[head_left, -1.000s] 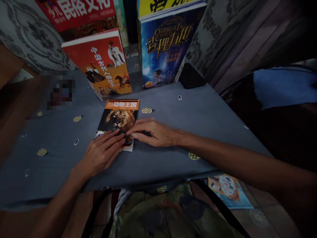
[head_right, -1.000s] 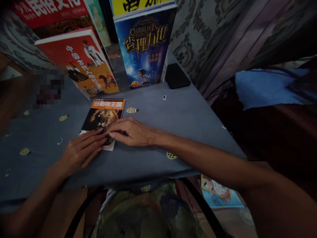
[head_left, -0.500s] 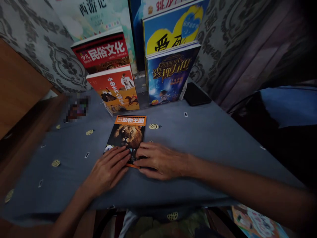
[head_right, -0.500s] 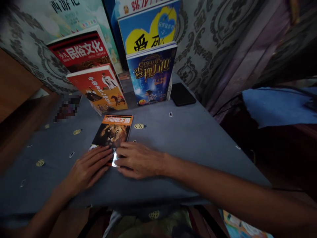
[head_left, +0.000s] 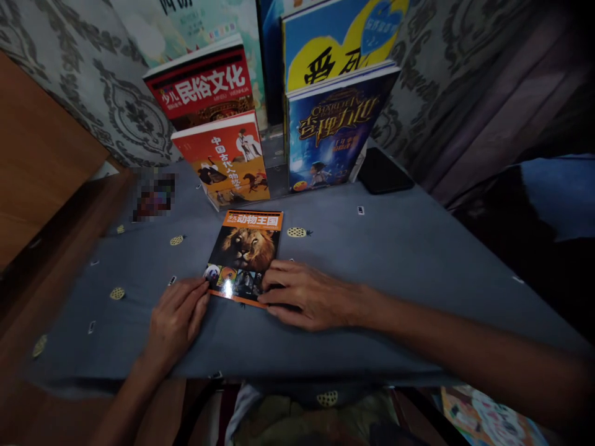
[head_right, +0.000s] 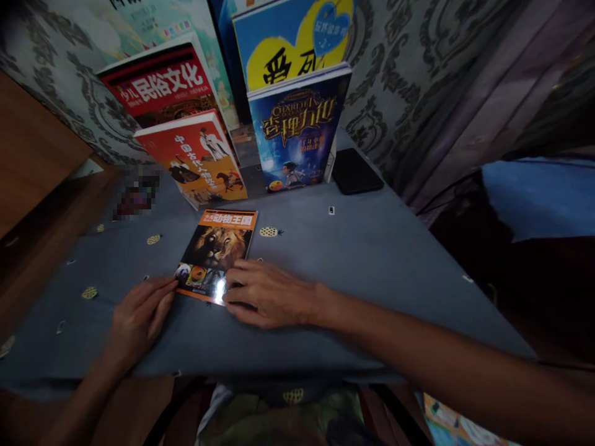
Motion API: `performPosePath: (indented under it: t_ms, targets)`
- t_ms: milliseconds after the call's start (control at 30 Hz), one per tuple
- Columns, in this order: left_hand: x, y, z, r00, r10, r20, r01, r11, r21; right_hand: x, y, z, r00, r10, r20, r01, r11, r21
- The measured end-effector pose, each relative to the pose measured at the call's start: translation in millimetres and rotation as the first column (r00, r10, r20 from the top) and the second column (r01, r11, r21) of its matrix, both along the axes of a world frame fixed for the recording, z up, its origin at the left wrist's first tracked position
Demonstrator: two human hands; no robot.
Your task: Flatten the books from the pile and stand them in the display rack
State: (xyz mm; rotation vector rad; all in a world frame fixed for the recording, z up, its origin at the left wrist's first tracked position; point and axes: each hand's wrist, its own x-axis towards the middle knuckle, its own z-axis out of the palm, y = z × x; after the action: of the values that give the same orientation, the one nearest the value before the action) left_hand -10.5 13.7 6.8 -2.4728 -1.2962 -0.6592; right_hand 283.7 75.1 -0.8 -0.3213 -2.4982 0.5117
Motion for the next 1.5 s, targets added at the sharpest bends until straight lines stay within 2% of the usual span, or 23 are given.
performPosePath:
  t_ms: [167,400,533,667,867,1133,1333,1500]
  targets:
    - [6.0,-5.0,-2.9,0.999,0.028,-0.020,-0.028,1.000,0.009,-17.8,-2.2,5.6,0.997,-0.081,-0.016,0.079,0.992,-0.101]
    - [4.4,-18.0,-12.6,0.997,0.081,-0.017,-0.081,0.997,0.001,-88.9,8.1,7.9,0.978,0.055,0.201,-0.032,0.992,-0.118]
    - [2.8,-18.9,-16.1,0.996,0.086,-0.004,-0.086,0.996,0.002,-108.3,19.0,1.6,0.962,0.067,0.265,-0.044,0.995,-0.094]
    - [3.6,-17.2,-17.7,0.996,0.081,0.023,-0.082,0.996,0.032,-105.3,30.3,-0.4,0.957,0.032,0.288,-0.021,0.999,-0.038]
    - [4.5,-16.9,-20.0,0.995,0.092,0.032,-0.093,0.995,0.021,-98.6,55.8,-0.7,0.948,-0.131,0.289,0.128,0.991,0.031]
    - [4.0,-16.1,-21.7,0.994,0.101,0.047,-0.103,0.994,0.027,-90.9,98.8,-0.5,0.861,-0.358,0.361,0.364,0.930,0.054]
    - [5.0,-14.7,-21.5,0.992,0.113,0.064,-0.115,0.993,0.026,-71.9,100.6,0.6,0.819,-0.441,0.367,0.460,0.887,0.039]
    - [7.2,-8.6,-13.5,0.996,0.087,0.018,-0.088,0.995,0.055,-36.7,91.5,-7.2,0.824,-0.468,0.319,0.488,0.872,0.020]
